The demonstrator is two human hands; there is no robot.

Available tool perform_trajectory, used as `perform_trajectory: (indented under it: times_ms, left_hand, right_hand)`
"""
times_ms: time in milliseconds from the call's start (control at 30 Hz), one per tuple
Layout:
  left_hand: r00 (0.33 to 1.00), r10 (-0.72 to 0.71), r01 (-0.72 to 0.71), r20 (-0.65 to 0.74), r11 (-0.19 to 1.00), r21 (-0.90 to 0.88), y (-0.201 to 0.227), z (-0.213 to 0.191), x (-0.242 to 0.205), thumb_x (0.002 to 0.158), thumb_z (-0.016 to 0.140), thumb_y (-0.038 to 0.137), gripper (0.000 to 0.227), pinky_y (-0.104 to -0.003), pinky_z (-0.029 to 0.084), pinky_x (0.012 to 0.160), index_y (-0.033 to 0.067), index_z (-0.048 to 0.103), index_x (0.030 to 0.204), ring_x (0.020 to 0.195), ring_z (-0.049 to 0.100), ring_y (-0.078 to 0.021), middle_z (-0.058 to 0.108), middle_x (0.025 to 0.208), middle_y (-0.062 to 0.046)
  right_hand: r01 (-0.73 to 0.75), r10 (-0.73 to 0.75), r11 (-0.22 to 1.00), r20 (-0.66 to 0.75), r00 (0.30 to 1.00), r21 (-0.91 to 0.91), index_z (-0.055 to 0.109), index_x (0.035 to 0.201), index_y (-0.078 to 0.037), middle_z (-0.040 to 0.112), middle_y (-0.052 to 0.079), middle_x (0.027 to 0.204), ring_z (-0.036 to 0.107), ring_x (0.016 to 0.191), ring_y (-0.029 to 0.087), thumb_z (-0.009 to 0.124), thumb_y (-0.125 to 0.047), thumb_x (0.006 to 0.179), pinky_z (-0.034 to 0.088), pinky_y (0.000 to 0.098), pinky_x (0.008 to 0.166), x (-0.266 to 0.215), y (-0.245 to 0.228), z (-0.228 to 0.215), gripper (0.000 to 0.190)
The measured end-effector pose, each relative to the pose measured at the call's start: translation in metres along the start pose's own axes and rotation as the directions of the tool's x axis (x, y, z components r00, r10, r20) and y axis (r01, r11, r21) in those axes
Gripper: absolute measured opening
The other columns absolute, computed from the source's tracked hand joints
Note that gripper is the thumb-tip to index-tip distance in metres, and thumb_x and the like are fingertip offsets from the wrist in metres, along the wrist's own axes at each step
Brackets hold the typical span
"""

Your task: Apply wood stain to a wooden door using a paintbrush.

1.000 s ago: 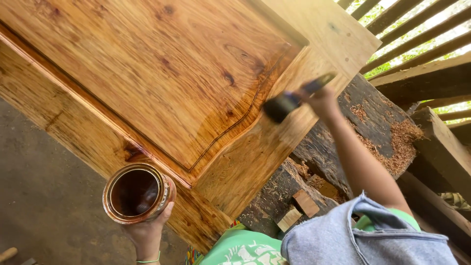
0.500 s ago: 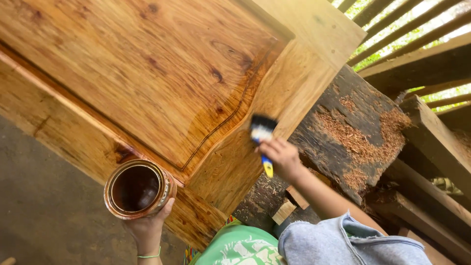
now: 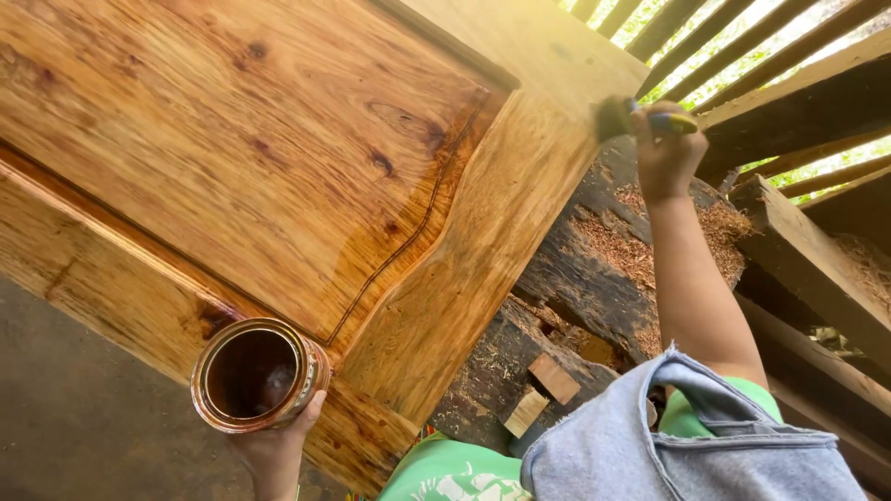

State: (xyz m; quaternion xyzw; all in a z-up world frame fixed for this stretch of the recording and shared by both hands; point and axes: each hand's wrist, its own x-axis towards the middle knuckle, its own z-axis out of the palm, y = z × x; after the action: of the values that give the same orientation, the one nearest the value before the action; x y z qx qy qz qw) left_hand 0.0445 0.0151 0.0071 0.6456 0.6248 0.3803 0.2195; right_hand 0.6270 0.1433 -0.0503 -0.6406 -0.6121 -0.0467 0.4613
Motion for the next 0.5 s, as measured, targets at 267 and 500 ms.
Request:
perform_trajectory:
  times_ms: [267, 500]
  left_hand:
    - [0.999, 0.016, -0.018, 0.046, 0.999, 0.047, 0.017, 0.001, 0.006, 0.068, 0.077, 0.042, 0.109, -0.046, 0.051, 0.113, -0.0006, 0.024, 0.153, 0.127, 0.055, -0.0379, 0.046, 0.143, -0.024]
    - [0.997, -0.039, 0.042, 0.059, 0.998, -0.038, 0.023, 0.001, 0.007, 0.065, 0.083, 0.028, 0.104, -0.045, 0.050, 0.113, -0.0005, 0.031, 0.150, 0.123, 0.058, -0.0362, 0.050, 0.142, -0.022]
  right_hand:
    - [0.465, -0.419, 0.877, 0.277, 0.864, -0.125, 0.063, 0.093, -0.016, 0.072, -0.001, 0.085, 0.061, 0.059, 0.006, 0.066, -0.023, 0.096, 0.043, 0.0182, 0.042, -0.127, -0.157, 0.061, 0.008]
    - [0.033, -0.270, 0.834, 0.355, 0.895, 0.551, 0.063, 0.090, -0.010, 0.075, 0.004, 0.086, 0.067, 0.071, 0.012, 0.073, -0.013, 0.088, 0.058, 0.0200, 0.060, -0.157, -0.223, 0.051, 0.010]
